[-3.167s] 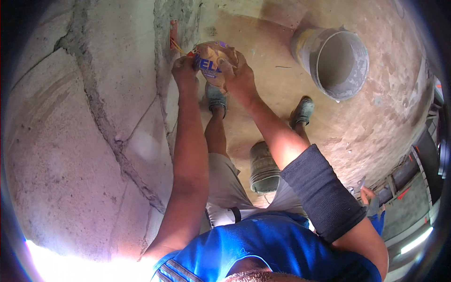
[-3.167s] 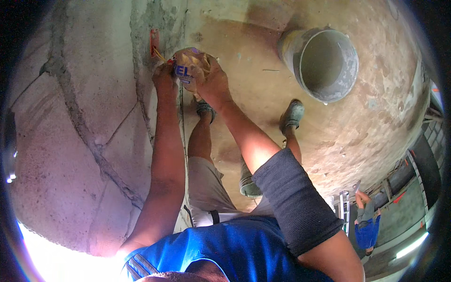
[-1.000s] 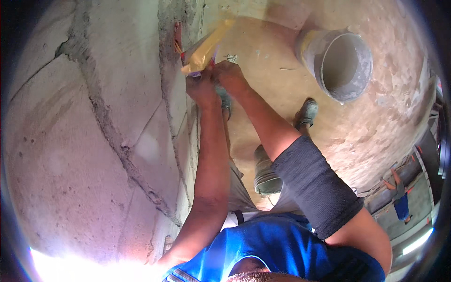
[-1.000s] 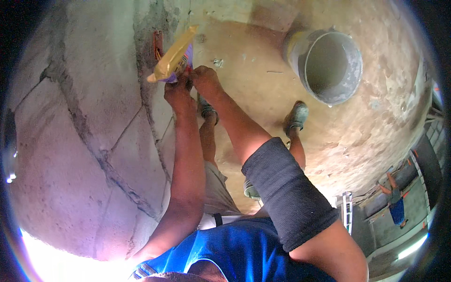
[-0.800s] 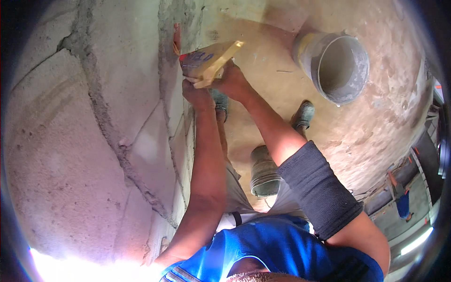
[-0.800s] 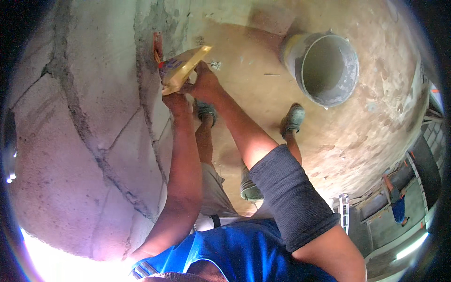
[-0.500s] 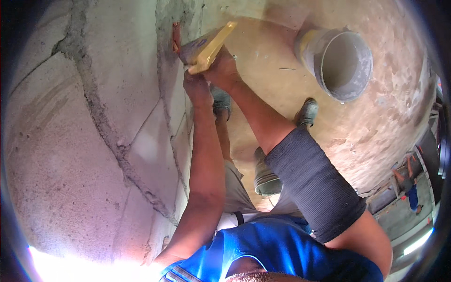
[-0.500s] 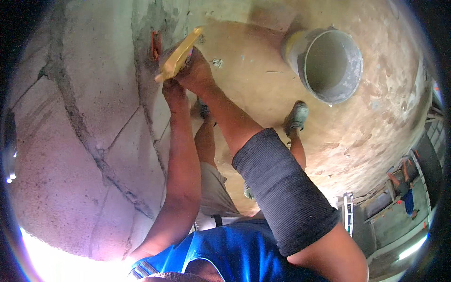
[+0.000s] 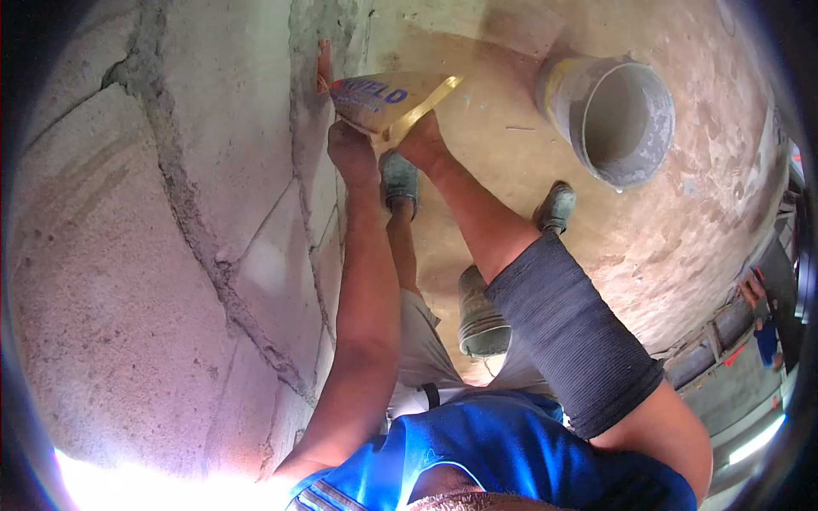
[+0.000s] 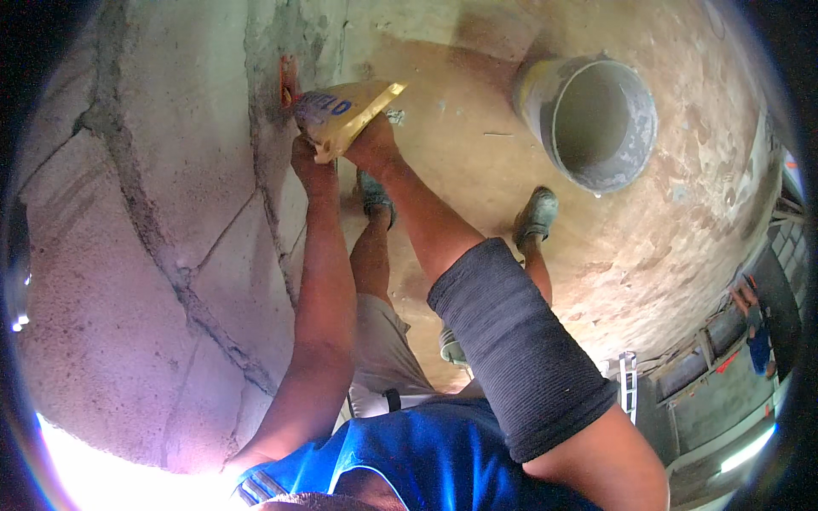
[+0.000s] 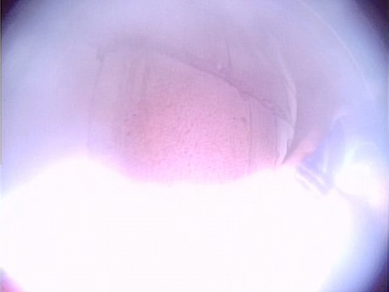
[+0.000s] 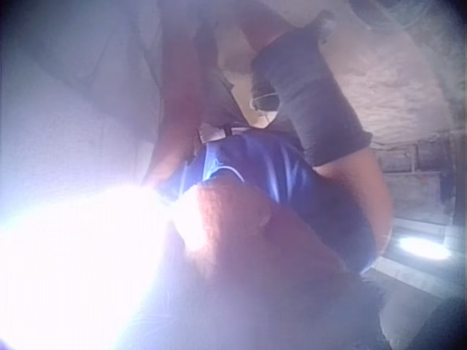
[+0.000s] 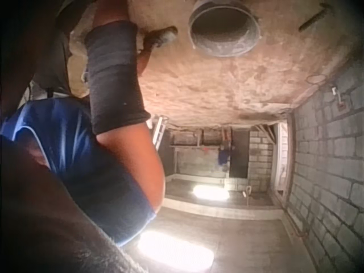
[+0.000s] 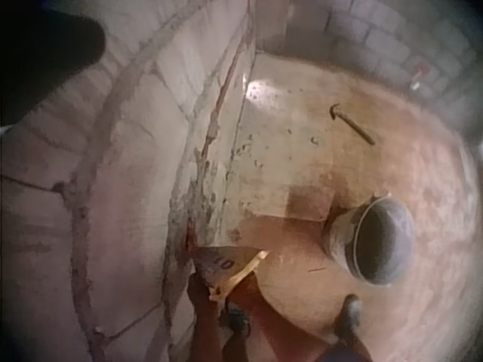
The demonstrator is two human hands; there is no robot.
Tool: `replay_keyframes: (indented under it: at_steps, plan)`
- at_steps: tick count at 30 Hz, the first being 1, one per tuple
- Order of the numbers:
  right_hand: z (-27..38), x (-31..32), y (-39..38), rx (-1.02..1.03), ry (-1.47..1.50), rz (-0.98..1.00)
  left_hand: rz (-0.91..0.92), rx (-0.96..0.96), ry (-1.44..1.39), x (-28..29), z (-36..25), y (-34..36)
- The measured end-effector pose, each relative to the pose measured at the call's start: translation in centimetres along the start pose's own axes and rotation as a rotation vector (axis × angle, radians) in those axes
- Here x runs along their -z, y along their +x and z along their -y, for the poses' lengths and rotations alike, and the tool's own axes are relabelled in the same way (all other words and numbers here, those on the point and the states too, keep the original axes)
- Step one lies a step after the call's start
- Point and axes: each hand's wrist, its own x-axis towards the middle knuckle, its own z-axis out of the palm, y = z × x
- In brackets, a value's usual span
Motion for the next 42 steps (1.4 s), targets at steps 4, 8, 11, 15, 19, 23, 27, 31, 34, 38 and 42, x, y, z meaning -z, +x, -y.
replay_keyframes:
  at_steps: [4,8,11,15,19,23,27,31,34,38,42]
  plan:
    - [-0.2,0.1,-0.3,-0.027,0.225,-0.040,0.057,0.335,-0.604,0.1,0.1,0.3]
    - [1.4,3.2,-1.4,-0.167,0.151,0.168,0.052,0.387,-0.623,-0.2,-0.9,-0.2]
    - [2.2,4.3,-1.6,-0.308,0.620,0.210,0.171,0.210,-0.508,0.0,0.5,-0.5]
    - [2.6,8.0,-2.3,-0.507,1.151,0.372,0.322,0.232,-0.195,-0.9,-0.2,0.7]
    - [3.1,8.5,-2.6,-0.791,1.504,0.143,0.274,-0.104,-0.030,-0.1,3.8,2.5]
    - [3.4,5.8,-1.5,-0.910,0.878,-0.089,0.077,-0.034,0.163,0.4,5.8,3.9]
    - [2.0,3.6,-1.8,-0.988,0.834,-0.086,0.124,0.110,0.141,0.9,5.0,5.2]
    - [1.7,3.5,-1.7,-1.004,0.935,-0.201,0.016,0.443,-0.800,-1.0,1.9,4.4]
    - [-0.1,1.0,-1.8,-0.940,0.929,-0.175,-0.016,0.644,-1.178,-1.3,1.0,4.7]
    - [-1.4,-0.4,-1.5,-0.914,0.612,-0.063,0.084,0.649,-1.144,-1.9,0.9,4.6]
    - [1.0,-0.5,-2.2,-1.027,0.594,-0.060,0.156,0.671,-0.898,-1.9,3.5,5.6]
